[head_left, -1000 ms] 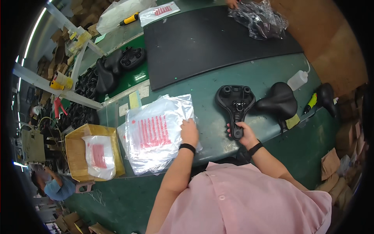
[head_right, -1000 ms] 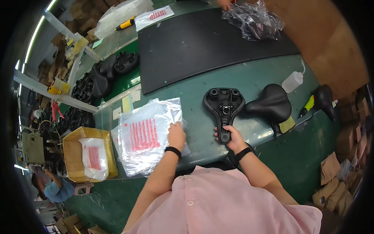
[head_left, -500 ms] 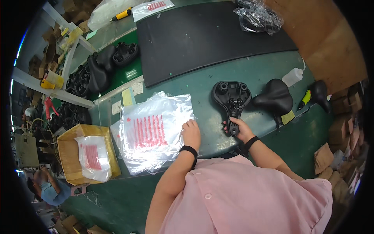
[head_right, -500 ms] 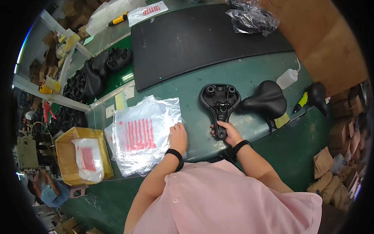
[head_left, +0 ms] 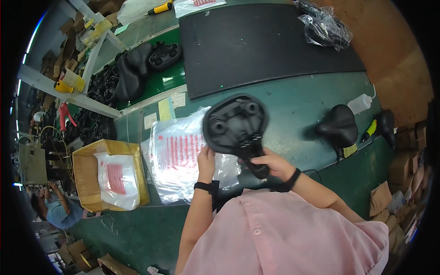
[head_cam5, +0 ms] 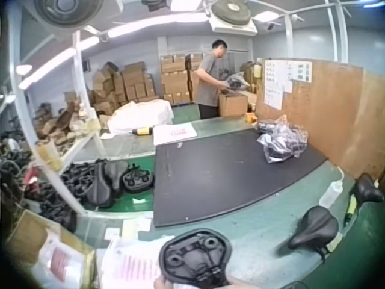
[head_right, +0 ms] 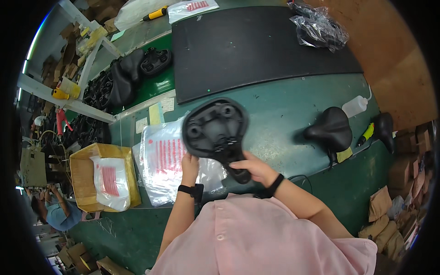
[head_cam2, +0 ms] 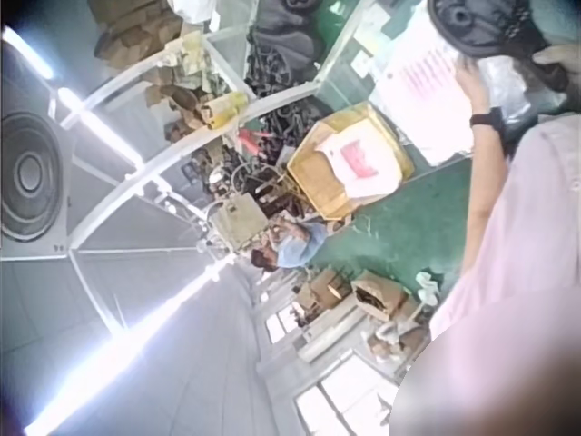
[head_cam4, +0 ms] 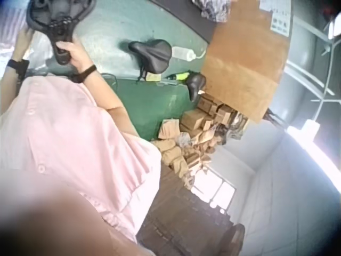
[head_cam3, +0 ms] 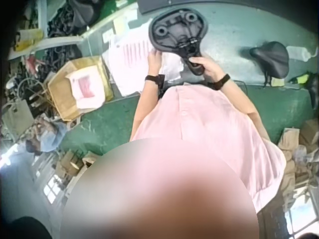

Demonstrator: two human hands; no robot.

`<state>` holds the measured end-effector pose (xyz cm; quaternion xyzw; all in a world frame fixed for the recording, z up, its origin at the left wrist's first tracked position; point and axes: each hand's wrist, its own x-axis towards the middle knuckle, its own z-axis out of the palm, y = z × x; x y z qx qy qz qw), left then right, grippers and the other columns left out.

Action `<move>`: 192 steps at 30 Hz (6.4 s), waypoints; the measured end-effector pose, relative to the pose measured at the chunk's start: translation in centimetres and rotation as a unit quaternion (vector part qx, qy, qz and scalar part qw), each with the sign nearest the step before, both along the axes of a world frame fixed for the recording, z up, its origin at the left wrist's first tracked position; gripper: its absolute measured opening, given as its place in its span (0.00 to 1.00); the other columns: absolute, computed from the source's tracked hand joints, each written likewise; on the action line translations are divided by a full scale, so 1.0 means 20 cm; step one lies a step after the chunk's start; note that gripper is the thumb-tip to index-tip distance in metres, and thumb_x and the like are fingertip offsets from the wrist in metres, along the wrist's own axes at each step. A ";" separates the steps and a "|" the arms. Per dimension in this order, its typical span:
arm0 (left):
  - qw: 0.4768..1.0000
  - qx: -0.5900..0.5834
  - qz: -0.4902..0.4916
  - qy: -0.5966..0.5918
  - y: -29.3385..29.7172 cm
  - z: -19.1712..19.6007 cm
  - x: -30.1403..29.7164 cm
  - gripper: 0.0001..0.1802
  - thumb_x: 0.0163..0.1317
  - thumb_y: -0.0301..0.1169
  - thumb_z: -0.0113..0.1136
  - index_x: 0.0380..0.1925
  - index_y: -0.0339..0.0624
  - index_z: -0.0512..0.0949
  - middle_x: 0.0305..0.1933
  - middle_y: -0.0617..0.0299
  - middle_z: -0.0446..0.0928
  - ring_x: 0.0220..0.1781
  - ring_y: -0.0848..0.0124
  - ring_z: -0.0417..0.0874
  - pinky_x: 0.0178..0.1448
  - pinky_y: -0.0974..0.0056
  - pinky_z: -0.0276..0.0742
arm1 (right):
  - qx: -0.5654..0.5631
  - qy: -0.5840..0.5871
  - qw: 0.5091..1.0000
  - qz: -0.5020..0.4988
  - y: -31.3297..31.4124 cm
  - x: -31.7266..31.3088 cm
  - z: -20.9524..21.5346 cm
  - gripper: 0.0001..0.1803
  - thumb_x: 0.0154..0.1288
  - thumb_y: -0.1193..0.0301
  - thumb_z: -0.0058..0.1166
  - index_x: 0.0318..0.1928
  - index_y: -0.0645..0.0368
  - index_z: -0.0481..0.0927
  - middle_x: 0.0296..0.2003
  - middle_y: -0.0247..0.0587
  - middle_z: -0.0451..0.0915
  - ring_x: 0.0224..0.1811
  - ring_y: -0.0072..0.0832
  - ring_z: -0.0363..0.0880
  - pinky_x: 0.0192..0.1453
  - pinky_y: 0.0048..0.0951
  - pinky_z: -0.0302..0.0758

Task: The person repeatedly picks up black bicycle seats from a pile on a green workbench, places them into clear plastic bags, and sets the packaged items aside. The process involves handling the seats one by one, ensuring they are fully enclosed in the packaging material.

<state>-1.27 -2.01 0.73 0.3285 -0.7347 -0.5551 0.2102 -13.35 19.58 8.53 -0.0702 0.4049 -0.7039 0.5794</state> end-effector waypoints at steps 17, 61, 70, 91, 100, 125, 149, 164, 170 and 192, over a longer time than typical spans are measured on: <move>0.828 0.434 0.251 0.250 -0.42 0.37 0.67 0.08 0.68 0.31 0.53 0.33 0.39 0.76 0.31 0.69 0.73 0.32 0.79 0.74 0.34 0.72 0.74 | 0.170 0.267 0.945 -0.084 -0.36 -0.10 -0.22 0.33 0.49 0.78 0.63 0.58 0.69 0.68 0.47 0.44 0.79 0.47 0.31 0.78 0.55 0.29 0.72; 0.988 0.048 0.145 -0.038 -2.34 0.06 -0.38 0.54 0.47 0.43 0.75 0.67 0.31 0.54 0.61 0.42 0.68 0.60 0.53 0.73 0.61 0.57 0.71 | 0.030 0.229 0.968 -0.095 -0.99 -1.05 0.06 0.19 0.70 0.63 0.48 0.53 0.63 0.74 0.40 0.47 0.82 0.34 0.31 0.83 0.39 0.30 0.82; 0.944 -0.326 0.012 -0.055 -1.61 0.43 -0.50 0.41 0.39 0.28 0.73 0.56 0.38 0.64 0.54 0.49 0.69 0.56 0.52 0.72 0.56 0.57 0.72 | 0.014 -0.110 0.993 0.051 -1.23 -0.54 -0.30 0.34 0.74 0.45 0.34 0.60 0.65 0.69 0.50 0.53 0.79 0.46 0.39 0.83 0.51 0.41 0.80; 0.892 -0.329 -0.194 -0.241 0.34 -0.03 -0.19 0.26 0.50 0.29 0.60 0.50 0.32 0.68 0.50 0.41 0.72 0.50 0.47 0.74 0.46 0.49 0.75 | 0.149 -0.048 0.969 -0.193 0.54 -0.29 -0.25 0.22 0.66 0.70 0.55 0.58 0.60 0.66 0.41 0.48 0.81 0.36 0.40 0.84 0.41 0.39 0.82; 0.963 -0.123 -0.103 -0.216 0.00 0.00 -0.06 0.19 0.48 0.40 0.70 0.16 0.36 0.76 0.17 0.53 0.75 0.20 0.62 0.75 0.29 0.59 0.70 | 0.126 -0.033 0.982 -0.134 0.52 -0.28 -0.24 0.16 0.65 0.69 0.56 0.50 0.62 0.72 0.37 0.48 0.81 0.34 0.38 0.83 0.39 0.37 0.82; 0.843 -0.451 -0.139 -0.258 0.27 0.01 -0.10 0.24 0.59 0.28 0.50 0.58 0.49 0.69 0.48 0.56 0.72 0.51 0.60 0.72 0.50 0.52 0.69 | 0.158 0.073 0.974 -0.144 0.13 -0.24 -0.21 0.23 0.57 0.75 0.61 0.53 0.61 0.71 0.44 0.41 0.80 0.41 0.29 0.81 0.45 0.32 0.79; 0.985 -0.048 -0.026 -0.163 -0.03 0.04 -0.06 0.09 0.54 0.33 0.62 0.27 0.38 0.82 0.26 0.51 0.81 0.28 0.60 0.83 0.35 0.59 0.78 | 0.140 -0.002 0.980 -0.141 0.33 -0.27 -0.32 0.17 0.66 0.69 0.55 0.52 0.61 0.70 0.41 0.48 0.81 0.37 0.38 0.83 0.40 0.36 0.82; 0.963 0.269 0.016 -0.016 -0.09 0.11 0.13 0.07 0.61 0.27 0.58 0.36 0.35 0.79 0.30 0.60 0.80 0.27 0.74 0.80 0.32 0.70 0.79 | 0.072 0.091 0.993 0.029 -0.59 -0.02 -0.26 0.29 0.58 0.74 0.63 0.59 0.63 0.69 0.47 0.39 0.79 0.46 0.26 0.79 0.52 0.28 0.76; 0.764 0.517 0.253 0.292 -0.43 0.27 0.56 0.10 0.70 0.32 0.47 0.37 0.37 0.74 0.35 0.57 0.78 0.36 0.66 0.80 0.41 0.60 0.78 | 0.135 0.167 0.977 0.005 -0.49 -0.15 -0.31 0.31 0.56 0.76 0.64 0.60 0.65 0.69 0.48 0.38 0.79 0.47 0.25 0.78 0.54 0.28 0.74; 0.960 -0.244 -0.137 -0.008 -0.07 0.83 0.28 0.10 0.56 0.24 0.60 0.37 0.41 0.85 0.32 0.56 0.84 0.29 0.67 0.85 0.33 0.65 0.78 | 0.144 0.353 0.904 0.195 -0.44 -0.10 0.08 0.32 0.51 0.72 0.68 0.57 0.64 0.71 0.43 0.43 0.82 0.45 0.33 0.81 0.51 0.32 0.76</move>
